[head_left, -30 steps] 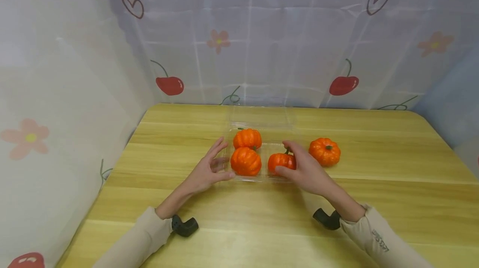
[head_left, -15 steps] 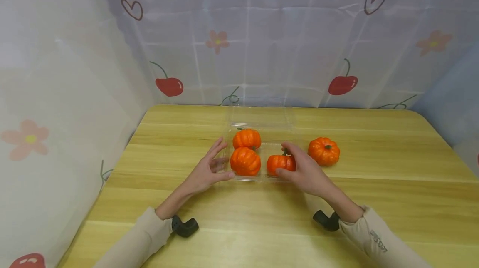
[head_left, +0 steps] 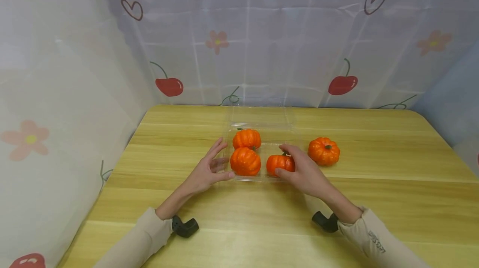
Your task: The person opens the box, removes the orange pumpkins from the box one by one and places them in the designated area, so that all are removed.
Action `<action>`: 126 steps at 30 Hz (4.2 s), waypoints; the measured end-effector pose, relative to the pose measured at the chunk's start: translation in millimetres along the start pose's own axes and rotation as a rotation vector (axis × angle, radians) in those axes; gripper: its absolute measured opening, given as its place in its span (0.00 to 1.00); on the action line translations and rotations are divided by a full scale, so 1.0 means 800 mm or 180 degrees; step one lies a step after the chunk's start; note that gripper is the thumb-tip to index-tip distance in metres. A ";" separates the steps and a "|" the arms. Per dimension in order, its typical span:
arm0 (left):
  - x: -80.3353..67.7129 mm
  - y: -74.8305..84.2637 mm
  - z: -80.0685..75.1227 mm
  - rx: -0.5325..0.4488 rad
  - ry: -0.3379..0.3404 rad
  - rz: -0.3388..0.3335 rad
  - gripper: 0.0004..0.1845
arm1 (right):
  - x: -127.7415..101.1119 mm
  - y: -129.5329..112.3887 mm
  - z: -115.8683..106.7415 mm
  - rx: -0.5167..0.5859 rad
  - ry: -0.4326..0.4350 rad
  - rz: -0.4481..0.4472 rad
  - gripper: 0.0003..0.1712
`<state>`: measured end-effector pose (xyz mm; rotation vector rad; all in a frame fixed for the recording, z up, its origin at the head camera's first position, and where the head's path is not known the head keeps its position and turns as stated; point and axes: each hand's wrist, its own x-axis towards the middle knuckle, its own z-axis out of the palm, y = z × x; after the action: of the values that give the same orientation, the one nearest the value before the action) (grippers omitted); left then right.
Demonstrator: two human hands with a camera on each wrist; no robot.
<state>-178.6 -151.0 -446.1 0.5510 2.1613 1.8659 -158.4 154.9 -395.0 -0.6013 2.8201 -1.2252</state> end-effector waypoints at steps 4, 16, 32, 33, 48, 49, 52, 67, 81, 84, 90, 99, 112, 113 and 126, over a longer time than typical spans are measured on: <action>0.000 0.000 0.000 0.0000 -0.0008 0.0007 0.49 | 0.000 -0.001 0.001 0.0069 0.0024 0.0033 0.34; 0.001 0.000 0.001 0.0066 0.0038 -0.0034 0.49 | 0.000 -0.001 0.001 0.0372 0.0073 0.0106 0.34; -0.001 0.000 0.000 0.0043 0.0020 0.0000 0.50 | -0.004 -0.007 -0.006 0.0568 0.0148 -0.0071 0.37; -0.001 0.000 0.000 0.0044 0.0019 0.0005 0.50 | -0.005 -0.008 -0.007 0.0604 0.0154 -0.0081 0.36; -0.001 -0.001 0.001 0.0049 0.0007 0.0084 0.49 | -0.013 -0.005 -0.021 0.0913 0.0198 -0.0095 0.44; -0.001 -0.001 0.001 0.0057 0.0015 0.0084 0.49 | -0.013 -0.005 -0.022 0.0911 0.0190 -0.0075 0.45; -0.001 -0.001 0.001 0.0059 0.0022 0.0089 0.49 | -0.016 -0.007 -0.026 0.0857 0.0187 -0.0013 0.45; 0.000 0.002 0.002 0.0130 0.0017 0.0069 0.49 | -0.027 0.004 -0.042 0.0824 0.0305 -0.0104 0.38; 0.001 0.000 0.003 0.0089 -0.0022 0.0082 0.49 | -0.041 0.017 -0.056 0.0674 0.0595 -0.0174 0.34; 0.001 0.000 0.003 0.0103 0.0000 0.0079 0.49 | -0.045 0.019 -0.060 0.0691 0.0652 -0.0196 0.33; 0.001 0.001 0.003 0.0104 -0.0010 0.0080 0.49 | -0.054 0.021 -0.073 0.0698 0.0862 -0.0269 0.34; 0.000 0.002 0.002 0.0089 -0.0025 0.0095 0.48 | -0.060 0.035 -0.103 0.0502 0.1012 -0.0148 0.40; 0.000 0.001 0.002 0.0114 -0.0006 0.0070 0.49 | -0.066 0.061 -0.117 0.0195 0.1172 0.0435 0.37; 0.000 0.001 0.002 0.0117 -0.0009 0.0071 0.49 | -0.066 0.064 -0.119 0.0146 0.1186 0.0509 0.38; 0.000 0.001 0.002 0.0130 0.0008 0.0044 0.48 | -0.072 0.099 -0.130 0.0309 0.1165 0.0760 0.47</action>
<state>-178.1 -149.2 -445.8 0.5736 2.2071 1.8343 -148.8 296.8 -386.9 -0.0315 2.9712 -1.5454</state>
